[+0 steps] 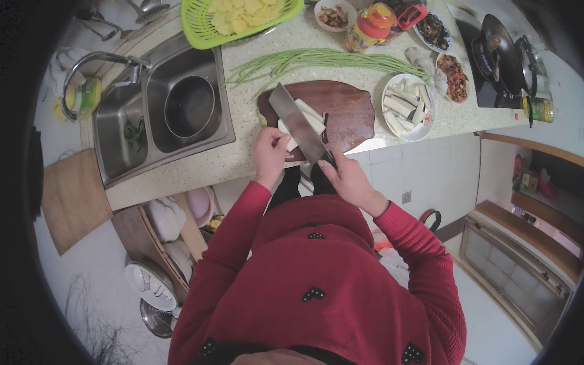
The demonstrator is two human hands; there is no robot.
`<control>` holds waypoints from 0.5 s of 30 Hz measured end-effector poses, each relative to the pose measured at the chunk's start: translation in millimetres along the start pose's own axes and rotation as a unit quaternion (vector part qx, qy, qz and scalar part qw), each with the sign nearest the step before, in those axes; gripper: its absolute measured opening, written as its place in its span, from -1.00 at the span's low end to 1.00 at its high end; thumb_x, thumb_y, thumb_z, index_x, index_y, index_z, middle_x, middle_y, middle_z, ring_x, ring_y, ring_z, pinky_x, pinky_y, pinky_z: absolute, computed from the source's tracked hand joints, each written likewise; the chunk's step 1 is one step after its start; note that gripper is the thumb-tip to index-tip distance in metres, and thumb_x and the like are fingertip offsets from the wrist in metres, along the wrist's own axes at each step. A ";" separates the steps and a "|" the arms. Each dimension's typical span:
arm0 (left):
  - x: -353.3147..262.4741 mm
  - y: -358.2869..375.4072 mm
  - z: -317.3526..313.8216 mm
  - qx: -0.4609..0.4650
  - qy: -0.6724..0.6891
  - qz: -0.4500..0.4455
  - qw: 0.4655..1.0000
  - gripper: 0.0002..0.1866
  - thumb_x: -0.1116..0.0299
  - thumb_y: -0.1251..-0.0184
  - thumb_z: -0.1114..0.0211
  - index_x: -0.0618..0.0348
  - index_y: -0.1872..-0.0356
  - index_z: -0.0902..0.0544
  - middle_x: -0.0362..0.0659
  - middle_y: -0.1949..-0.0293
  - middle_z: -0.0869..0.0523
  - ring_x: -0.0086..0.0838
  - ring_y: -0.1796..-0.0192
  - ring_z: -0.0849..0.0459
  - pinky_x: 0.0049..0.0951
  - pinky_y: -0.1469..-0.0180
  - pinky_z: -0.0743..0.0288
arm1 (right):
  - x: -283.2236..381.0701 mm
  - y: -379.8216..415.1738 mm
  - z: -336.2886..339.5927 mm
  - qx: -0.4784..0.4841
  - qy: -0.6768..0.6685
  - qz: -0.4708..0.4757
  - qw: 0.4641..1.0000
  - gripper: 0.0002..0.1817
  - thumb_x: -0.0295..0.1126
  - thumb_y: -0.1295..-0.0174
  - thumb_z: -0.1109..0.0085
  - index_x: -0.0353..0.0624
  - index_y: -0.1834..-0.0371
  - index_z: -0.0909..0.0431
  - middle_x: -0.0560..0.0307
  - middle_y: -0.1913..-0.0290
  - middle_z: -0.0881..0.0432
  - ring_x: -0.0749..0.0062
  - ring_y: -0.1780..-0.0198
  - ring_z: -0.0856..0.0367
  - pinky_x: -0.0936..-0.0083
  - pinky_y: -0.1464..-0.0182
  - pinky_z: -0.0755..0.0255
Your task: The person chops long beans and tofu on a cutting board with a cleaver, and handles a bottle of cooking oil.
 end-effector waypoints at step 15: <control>-4.5 -2.6 -0.3 0.054 -0.111 -0.096 0.988 -0.86 0.55 -0.16 -0.19 0.10 0.51 -0.43 -0.19 0.46 -0.45 -0.36 0.36 -0.42 -0.40 0.26 -0.31 | -7.9 -29.5 -47.9 -0.050 0.161 -0.006 0.986 -0.71 -0.19 -0.35 0.09 -0.15 0.05 -0.21 -0.27 0.53 -0.51 -0.40 0.48 -0.44 -0.05 0.48 -0.20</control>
Point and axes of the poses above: each hand's wrist, its own y-axis away from the middle knuckle, its own z-axis out of the back of the hand, x = y × z, the point moved 10 cm from there along -y, towards the middle knuckle
